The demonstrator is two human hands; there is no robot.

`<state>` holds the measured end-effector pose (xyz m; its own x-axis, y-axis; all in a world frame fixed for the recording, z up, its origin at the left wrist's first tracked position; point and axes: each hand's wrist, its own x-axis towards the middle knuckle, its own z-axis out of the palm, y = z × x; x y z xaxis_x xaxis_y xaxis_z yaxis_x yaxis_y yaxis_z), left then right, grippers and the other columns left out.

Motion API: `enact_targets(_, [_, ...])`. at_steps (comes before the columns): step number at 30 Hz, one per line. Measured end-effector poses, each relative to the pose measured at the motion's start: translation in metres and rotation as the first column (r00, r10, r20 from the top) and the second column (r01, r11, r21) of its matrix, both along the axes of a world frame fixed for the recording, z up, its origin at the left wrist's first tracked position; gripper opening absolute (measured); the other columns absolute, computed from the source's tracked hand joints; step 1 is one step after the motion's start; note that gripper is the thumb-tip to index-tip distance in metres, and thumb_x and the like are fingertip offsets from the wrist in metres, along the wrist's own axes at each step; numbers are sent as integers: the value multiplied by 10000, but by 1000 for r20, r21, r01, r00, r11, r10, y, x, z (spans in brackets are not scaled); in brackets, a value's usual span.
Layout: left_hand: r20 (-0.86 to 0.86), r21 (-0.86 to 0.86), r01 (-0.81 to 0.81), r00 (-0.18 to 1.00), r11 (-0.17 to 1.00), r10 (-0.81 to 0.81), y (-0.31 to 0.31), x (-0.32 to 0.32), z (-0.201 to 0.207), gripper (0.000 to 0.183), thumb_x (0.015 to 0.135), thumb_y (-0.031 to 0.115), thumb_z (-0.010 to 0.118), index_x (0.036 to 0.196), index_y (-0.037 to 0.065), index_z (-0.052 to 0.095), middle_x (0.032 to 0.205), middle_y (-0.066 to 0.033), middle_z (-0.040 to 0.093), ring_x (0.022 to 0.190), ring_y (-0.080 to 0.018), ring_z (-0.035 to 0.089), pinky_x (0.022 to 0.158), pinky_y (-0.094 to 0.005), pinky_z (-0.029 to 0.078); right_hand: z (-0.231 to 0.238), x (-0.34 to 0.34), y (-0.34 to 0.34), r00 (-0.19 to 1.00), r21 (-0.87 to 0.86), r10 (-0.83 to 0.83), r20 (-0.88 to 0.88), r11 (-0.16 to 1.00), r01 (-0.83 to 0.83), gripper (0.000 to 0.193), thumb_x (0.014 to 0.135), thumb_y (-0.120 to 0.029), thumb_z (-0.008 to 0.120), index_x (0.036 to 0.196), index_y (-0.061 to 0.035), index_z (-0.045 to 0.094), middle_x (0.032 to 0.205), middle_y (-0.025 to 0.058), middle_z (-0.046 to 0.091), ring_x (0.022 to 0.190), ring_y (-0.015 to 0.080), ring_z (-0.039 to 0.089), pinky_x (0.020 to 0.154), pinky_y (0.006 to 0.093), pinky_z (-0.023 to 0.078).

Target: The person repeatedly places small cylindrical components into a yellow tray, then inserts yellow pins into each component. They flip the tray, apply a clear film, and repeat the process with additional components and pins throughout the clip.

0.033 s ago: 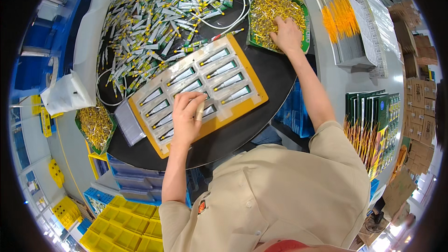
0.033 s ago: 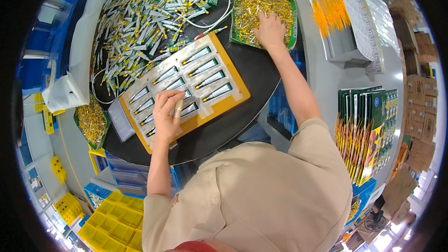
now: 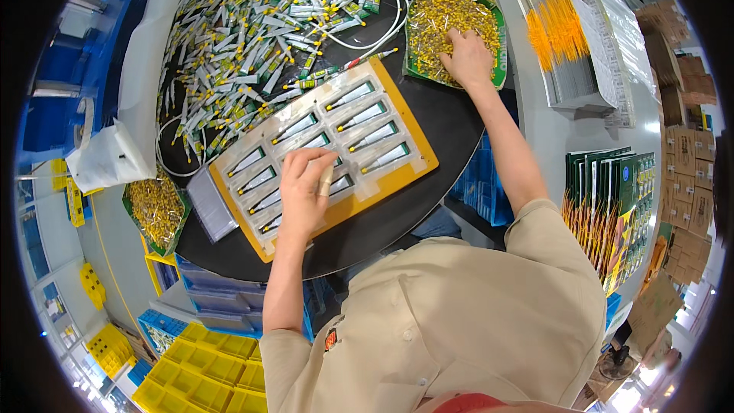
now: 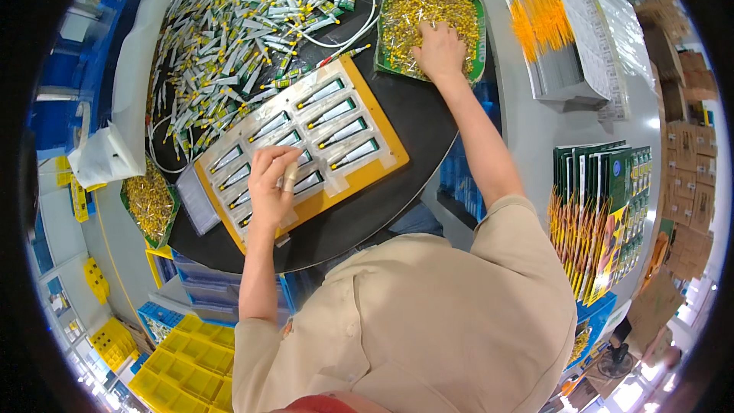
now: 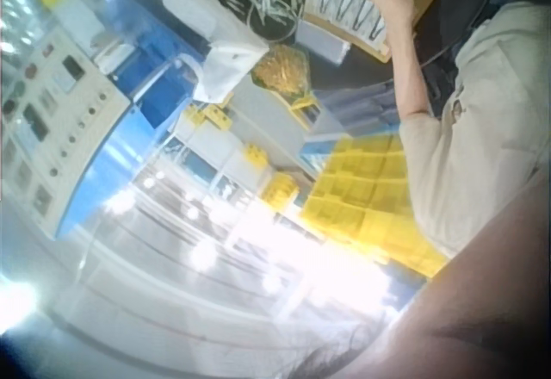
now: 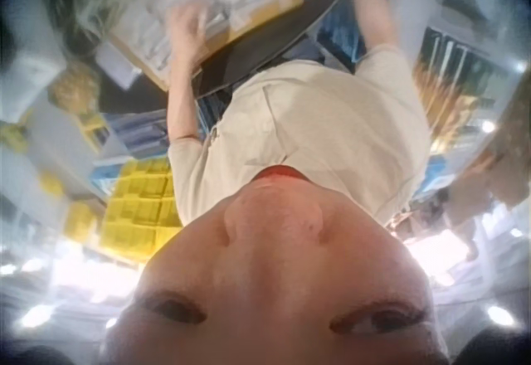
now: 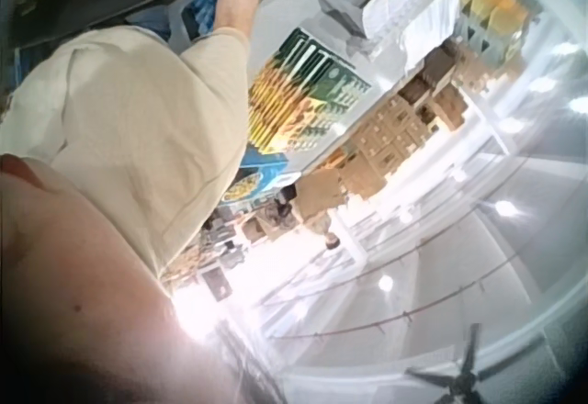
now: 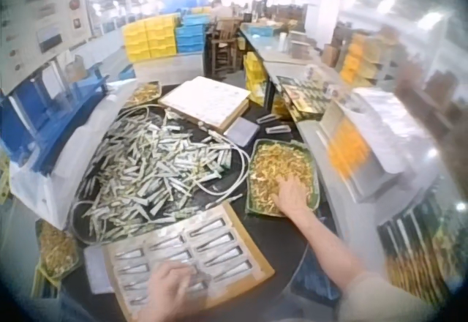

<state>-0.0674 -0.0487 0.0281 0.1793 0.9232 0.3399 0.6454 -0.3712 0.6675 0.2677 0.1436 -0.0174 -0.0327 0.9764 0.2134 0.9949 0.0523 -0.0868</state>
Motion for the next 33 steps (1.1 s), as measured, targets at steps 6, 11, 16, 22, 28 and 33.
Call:
enact_targets(6, [-21, 90, 99, 995, 991, -97, 63, 8, 15, 391, 688, -95, 680, 1041, 72, 709, 1027, -83, 666, 967, -311, 596, 836, -391, 498, 0, 6, 2, 985, 17, 18, -169, 1000, -16, 254, 755, -249, 750, 953, -128, 646, 912, 123, 635, 857, 325, 662, 734, 472, 527])
enact_targets(11, [-8, 171, 212, 977, 962, -214, 128, 39, 22, 313, 752, -69, 682, 1032, 65, 721, 1016, -92, 675, 942, -289, 615, 812, -363, 499, -2, 1, 0, 999, 132, 45, -19, 990, -42, 319, 748, -256, 765, 1018, -143, 638, 926, 87, 630, 885, 316, 650, 731, 447, 522])
enact_targets(16, [101, 172, 307, 940, 936, -327, 192, 96, 6, 280, 832, -35, 658, 1086, 70, 708, 1070, -110, 665, 986, -310, 638, 851, -387, 508, -4, 11, 10, 960, 8, 33, -277, 999, -32, 273, 756, -192, 748, 978, -102, 618, 857, 108, 622, 788, 297, 649, 693, 414, 514])
enact_targets(22, [293, 268, 309, 876, 913, -382, 238, 186, -19, 339, 922, 23, 570, 1252, 73, 631, 1282, -152, 611, 1181, -345, 579, 968, -403, 491, 33, 32, 21, 879, -33, 95, -468, 992, -124, 178, 754, -123, 686, 915, -60, 640, 861, 175, 641, 811, 371, 640, 737, 452, 513])
enact_targets(28, [313, 16, 355, 886, 935, -342, 249, 219, -40, 312, 927, 136, 597, 1222, 47, 652, 1116, -188, 682, 1054, -371, 639, 909, -422, 513, 68, 49, 31, 904, -81, 186, -385, 969, -234, 189, 817, -90, 699, 996, -31, 704, 872, 136, 668, 777, 283, 662, 716, 367, 529])
enact_targets(33, [204, 116, 315, 921, 942, -333, 247, 208, -42, 459, 811, 49, 624, 1269, 20, 610, 1217, -198, 635, 1127, -387, 591, 971, -424, 479, 62, 63, 38, 770, -206, 71, -634, 944, -257, 169, 861, -98, 717, 1014, -25, 723, 881, 70, 706, 732, 150, 672, 673, 282, 528])
